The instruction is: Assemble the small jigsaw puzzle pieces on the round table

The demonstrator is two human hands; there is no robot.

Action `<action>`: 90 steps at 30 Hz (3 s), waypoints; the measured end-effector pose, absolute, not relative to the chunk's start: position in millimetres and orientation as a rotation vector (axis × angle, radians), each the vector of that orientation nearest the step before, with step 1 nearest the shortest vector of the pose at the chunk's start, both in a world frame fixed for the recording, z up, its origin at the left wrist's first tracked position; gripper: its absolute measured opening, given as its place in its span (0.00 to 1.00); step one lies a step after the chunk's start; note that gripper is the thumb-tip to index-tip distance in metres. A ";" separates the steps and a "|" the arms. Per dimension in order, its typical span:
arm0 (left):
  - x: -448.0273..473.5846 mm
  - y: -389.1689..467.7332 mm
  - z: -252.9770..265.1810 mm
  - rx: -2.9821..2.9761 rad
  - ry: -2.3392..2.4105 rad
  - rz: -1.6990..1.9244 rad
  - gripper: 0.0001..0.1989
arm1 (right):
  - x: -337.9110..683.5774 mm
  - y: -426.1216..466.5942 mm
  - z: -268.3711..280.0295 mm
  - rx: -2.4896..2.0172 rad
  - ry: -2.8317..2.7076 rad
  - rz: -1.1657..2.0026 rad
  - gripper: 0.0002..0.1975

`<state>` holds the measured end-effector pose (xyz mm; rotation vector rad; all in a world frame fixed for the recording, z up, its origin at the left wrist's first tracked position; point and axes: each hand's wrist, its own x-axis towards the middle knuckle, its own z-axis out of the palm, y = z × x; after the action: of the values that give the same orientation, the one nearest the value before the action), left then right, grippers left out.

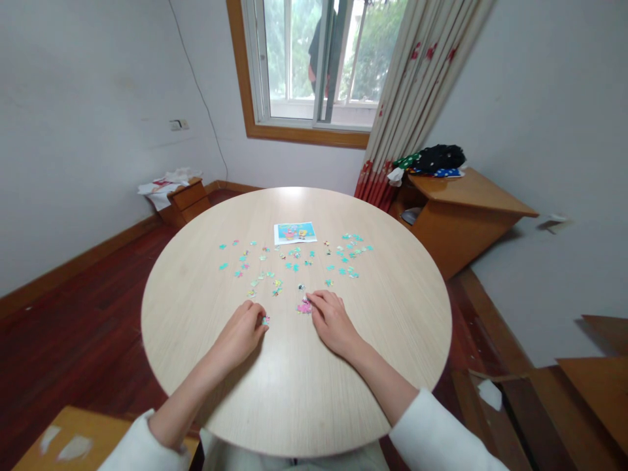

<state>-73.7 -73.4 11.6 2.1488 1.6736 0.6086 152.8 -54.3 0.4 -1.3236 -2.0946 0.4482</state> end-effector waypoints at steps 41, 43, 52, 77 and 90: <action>-33.0 -75.3 30.6 2.049 1.387 0.779 0.05 | 138.4 -65.4 12.4 -0.930 -2.209 0.546 0.07; -28.6 -71.4 31.0 2.011 1.394 0.827 0.04 | 139.0 -64.4 13.3 -0.983 -2.116 0.615 0.07; -25.3 -64.7 16.5 2.289 1.336 0.935 0.07 | 151.1 -25.6 11.4 -1.126 -1.754 0.888 0.09; -18.4 -79.5 7.0 2.633 1.217 0.399 0.24 | 139.2 -6.9 -0.9 -1.485 -1.761 0.681 0.03; -18.1 -79.8 7.5 2.617 1.213 0.410 0.24 | 138.1 -9.1 -1.3 -1.617 -1.881 0.472 0.03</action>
<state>-18.1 -79.8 7.5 2.6170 1.2126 0.4099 138.1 -9.1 -1.3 -1.6169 -1.8809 0.4724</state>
